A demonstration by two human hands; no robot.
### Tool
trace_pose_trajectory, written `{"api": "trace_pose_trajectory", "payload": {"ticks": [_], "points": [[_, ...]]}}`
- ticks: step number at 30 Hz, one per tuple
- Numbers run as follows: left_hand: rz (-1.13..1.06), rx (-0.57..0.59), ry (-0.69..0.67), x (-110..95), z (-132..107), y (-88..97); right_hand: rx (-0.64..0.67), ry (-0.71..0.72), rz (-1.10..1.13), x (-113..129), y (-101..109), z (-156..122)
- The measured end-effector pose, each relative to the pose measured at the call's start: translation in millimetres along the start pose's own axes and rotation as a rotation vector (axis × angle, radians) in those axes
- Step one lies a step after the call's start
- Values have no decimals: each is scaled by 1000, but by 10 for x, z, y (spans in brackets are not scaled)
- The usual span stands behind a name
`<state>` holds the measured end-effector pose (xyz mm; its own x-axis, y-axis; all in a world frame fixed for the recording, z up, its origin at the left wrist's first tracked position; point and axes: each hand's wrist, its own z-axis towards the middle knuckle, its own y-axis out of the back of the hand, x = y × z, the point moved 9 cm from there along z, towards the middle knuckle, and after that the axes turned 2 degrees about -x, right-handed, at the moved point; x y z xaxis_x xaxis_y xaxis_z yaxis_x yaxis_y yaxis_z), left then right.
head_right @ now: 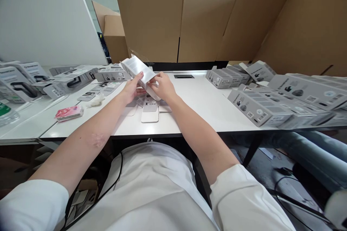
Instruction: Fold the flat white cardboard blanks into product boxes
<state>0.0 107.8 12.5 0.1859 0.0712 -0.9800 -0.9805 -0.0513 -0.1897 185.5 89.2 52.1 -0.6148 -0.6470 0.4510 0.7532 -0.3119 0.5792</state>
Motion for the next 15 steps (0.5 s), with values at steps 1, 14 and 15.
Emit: {"api": "trace_pose_trajectory", "payload": {"ticks": [1,14,15], "points": [[-2,25,2,4,-8,-27,-8,-8,-9,-7,6,6],[-5,93,-26,-31,-105,-139,-43,-80,-137,-1,29,-2],[-4,97,-32,-35,-110,-146,-46,-85,-140,6,35,-3]]}}
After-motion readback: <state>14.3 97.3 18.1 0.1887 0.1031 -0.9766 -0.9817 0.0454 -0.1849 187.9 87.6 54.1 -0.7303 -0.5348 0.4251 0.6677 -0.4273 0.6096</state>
